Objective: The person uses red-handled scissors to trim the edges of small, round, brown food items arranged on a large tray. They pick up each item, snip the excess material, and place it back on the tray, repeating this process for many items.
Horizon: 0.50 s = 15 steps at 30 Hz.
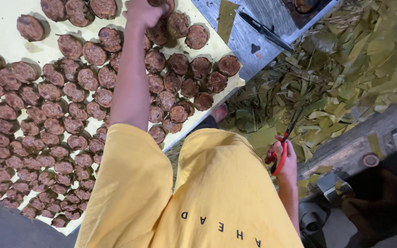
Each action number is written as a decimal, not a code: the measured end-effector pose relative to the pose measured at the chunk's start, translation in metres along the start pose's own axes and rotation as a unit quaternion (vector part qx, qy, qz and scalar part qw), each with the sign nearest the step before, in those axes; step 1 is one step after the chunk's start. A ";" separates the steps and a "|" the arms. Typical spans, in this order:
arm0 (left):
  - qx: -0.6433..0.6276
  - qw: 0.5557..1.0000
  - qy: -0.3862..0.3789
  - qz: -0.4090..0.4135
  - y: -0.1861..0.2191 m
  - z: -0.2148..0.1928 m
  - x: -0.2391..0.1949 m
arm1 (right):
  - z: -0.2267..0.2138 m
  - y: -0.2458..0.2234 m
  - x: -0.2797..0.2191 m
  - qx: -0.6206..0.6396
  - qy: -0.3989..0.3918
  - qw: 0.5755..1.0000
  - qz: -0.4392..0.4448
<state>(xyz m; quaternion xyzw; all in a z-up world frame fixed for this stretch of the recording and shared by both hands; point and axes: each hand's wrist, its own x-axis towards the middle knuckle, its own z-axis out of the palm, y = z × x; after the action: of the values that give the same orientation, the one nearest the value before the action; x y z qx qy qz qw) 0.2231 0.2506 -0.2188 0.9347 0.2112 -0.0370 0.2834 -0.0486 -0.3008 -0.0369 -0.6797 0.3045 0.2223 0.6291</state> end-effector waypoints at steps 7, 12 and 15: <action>-0.196 0.980 -0.026 -0.031 0.013 -0.013 -0.015 | 0.028 -0.035 0.008 -0.108 -0.029 0.992 -0.052; -0.591 0.784 -0.191 -0.022 0.097 -0.053 -0.079 | 0.074 -0.091 0.012 -0.335 -0.052 0.912 -0.233; -0.491 0.826 -0.264 0.078 0.163 -0.068 -0.137 | 0.093 -0.125 0.012 -0.377 -0.036 0.873 -0.306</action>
<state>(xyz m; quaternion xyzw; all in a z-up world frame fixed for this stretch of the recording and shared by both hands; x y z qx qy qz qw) 0.1633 0.1146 -0.0523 0.6400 0.0445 -0.1518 0.7519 0.0547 -0.2077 0.0347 -0.9162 -0.0487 0.1405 0.3721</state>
